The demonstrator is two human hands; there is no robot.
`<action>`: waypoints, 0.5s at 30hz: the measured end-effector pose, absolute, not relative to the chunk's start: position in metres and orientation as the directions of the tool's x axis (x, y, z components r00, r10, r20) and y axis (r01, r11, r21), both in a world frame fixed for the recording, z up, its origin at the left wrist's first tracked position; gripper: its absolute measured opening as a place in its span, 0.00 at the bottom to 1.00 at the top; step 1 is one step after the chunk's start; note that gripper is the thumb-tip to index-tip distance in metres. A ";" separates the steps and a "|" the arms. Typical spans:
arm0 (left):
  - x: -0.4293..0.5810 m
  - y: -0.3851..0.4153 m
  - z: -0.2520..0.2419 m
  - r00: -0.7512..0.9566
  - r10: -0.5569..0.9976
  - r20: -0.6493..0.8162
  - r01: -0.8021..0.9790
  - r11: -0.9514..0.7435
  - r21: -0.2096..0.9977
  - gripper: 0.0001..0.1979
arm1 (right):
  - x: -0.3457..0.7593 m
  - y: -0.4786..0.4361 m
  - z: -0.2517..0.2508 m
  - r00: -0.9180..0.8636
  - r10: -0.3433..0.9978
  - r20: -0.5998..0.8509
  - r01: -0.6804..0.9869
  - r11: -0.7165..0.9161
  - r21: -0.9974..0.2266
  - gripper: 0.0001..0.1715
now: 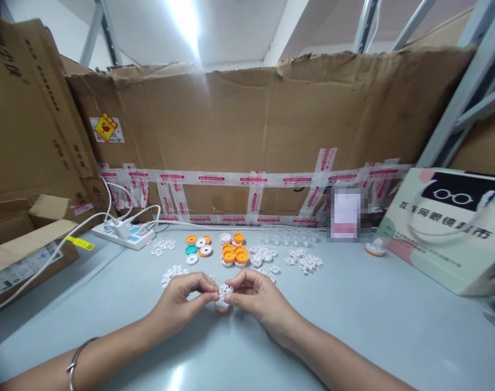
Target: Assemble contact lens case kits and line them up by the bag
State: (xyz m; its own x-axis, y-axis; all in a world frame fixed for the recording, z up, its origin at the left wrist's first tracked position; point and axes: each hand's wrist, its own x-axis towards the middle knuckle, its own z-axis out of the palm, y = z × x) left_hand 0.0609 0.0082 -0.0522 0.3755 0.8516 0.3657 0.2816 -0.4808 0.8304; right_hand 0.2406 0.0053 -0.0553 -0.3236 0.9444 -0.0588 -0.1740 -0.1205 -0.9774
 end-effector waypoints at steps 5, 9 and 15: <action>0.061 0.008 -0.053 0.391 0.841 0.374 0.279 -0.496 0.822 0.04 | 0.244 0.006 -0.057 -0.344 0.938 -0.052 -0.149 -0.110 -0.983 0.13; 0.061 0.008 -0.053 0.394 0.831 0.392 0.284 -0.516 0.808 0.05 | 0.243 0.006 -0.057 -0.317 0.947 -0.049 -0.113 -0.090 -0.990 0.14; 0.061 0.004 -0.052 0.392 0.825 0.407 0.270 -0.526 0.806 0.03 | 0.241 0.002 -0.051 -0.362 0.932 -0.027 -0.118 -0.074 -0.990 0.16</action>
State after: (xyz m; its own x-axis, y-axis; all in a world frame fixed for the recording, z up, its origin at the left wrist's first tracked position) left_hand 0.0612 0.0038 -0.0519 0.3919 0.8250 0.4072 0.2700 -0.5263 0.8063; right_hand 0.2413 0.0023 -0.0513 -0.3619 0.9319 -0.0265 -0.1182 -0.0741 -0.9902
